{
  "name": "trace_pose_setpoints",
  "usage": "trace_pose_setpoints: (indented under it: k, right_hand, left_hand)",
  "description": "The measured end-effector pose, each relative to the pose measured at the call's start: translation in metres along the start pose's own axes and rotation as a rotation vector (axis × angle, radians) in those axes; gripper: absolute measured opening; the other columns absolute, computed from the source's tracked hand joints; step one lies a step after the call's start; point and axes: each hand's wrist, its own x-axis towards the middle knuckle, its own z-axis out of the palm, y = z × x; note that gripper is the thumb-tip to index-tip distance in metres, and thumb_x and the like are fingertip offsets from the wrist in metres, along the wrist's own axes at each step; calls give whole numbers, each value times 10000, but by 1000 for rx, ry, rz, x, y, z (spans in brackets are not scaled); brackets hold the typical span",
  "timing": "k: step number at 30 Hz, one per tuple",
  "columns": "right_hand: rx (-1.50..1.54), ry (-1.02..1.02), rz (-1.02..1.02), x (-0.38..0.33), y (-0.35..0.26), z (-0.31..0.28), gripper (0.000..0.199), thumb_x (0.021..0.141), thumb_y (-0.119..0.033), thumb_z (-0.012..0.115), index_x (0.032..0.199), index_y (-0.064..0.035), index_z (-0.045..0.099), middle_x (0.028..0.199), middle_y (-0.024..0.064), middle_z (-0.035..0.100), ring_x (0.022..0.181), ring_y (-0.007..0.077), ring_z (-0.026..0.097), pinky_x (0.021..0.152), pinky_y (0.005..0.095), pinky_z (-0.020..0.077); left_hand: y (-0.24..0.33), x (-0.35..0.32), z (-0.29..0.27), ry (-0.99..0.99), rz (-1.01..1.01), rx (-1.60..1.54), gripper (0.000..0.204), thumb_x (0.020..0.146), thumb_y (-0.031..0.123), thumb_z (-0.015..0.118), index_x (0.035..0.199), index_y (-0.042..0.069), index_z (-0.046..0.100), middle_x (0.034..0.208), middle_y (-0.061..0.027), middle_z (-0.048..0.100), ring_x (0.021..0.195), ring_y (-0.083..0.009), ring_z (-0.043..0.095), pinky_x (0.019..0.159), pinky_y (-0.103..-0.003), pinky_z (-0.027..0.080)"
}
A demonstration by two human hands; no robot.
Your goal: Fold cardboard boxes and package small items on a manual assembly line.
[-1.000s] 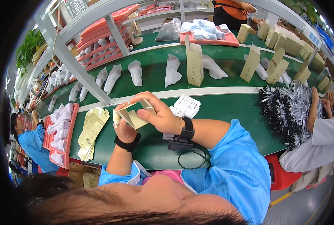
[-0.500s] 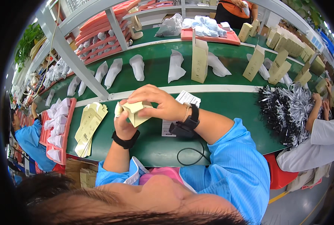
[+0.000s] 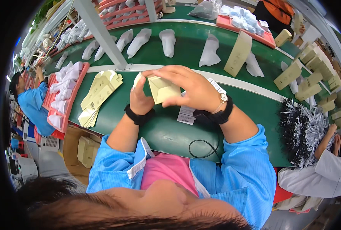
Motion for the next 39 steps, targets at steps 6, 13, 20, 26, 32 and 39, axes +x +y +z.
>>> trace_pose_setpoints:
  k: [6,13,20,26,32,39]
  right_hand:
    - [-230,128,-132,-1,6,2,697,619,-75,772,1260,-89,498,1264,123,490,1157,329,497,918,379,457]
    - [-396,-255,-17,-15,2,24,629,609,-108,768,1182,-78,511,1193,120,473,1105,340,487,891,395,474]
    - [-362,-694,304,-50,4,47,564,586,-142,780,1071,-50,508,1104,132,474,1001,319,497,821,391,497]
    - [-423,-748,322,-60,14,51,536,586,-126,765,1046,-39,506,1090,140,480,1001,320,495,791,378,511]
    - [-395,-732,261,-55,7,49,497,599,-95,730,1043,-35,514,1065,135,490,994,311,500,766,363,520]
    - [-416,-688,248,-62,15,53,427,604,-94,708,993,-20,547,1016,132,513,953,297,510,757,350,509]
  left_hand:
    - [-8,-1,1,192,-489,-567,853,744,105,747,1408,107,212,1241,-117,527,1150,-313,520,961,-420,432]
    - [-14,1,-4,282,-1039,-874,852,807,63,670,1415,101,75,1297,-173,427,1146,-253,502,957,-393,429]
    - [-16,1,-4,416,-912,-702,811,819,22,625,1397,84,59,1279,-197,417,1102,-234,517,948,-375,437]
    - [-9,6,-3,408,-938,-781,792,821,14,621,1390,80,74,1268,-190,427,1102,-232,516,953,-370,430]
    - [-12,-2,-2,382,-915,-783,771,829,3,610,1393,81,90,1275,-184,425,1109,-232,516,949,-361,426]
    - [-10,0,-1,357,-954,-753,760,835,3,607,1399,85,102,1278,-181,429,1137,-238,500,969,-358,400]
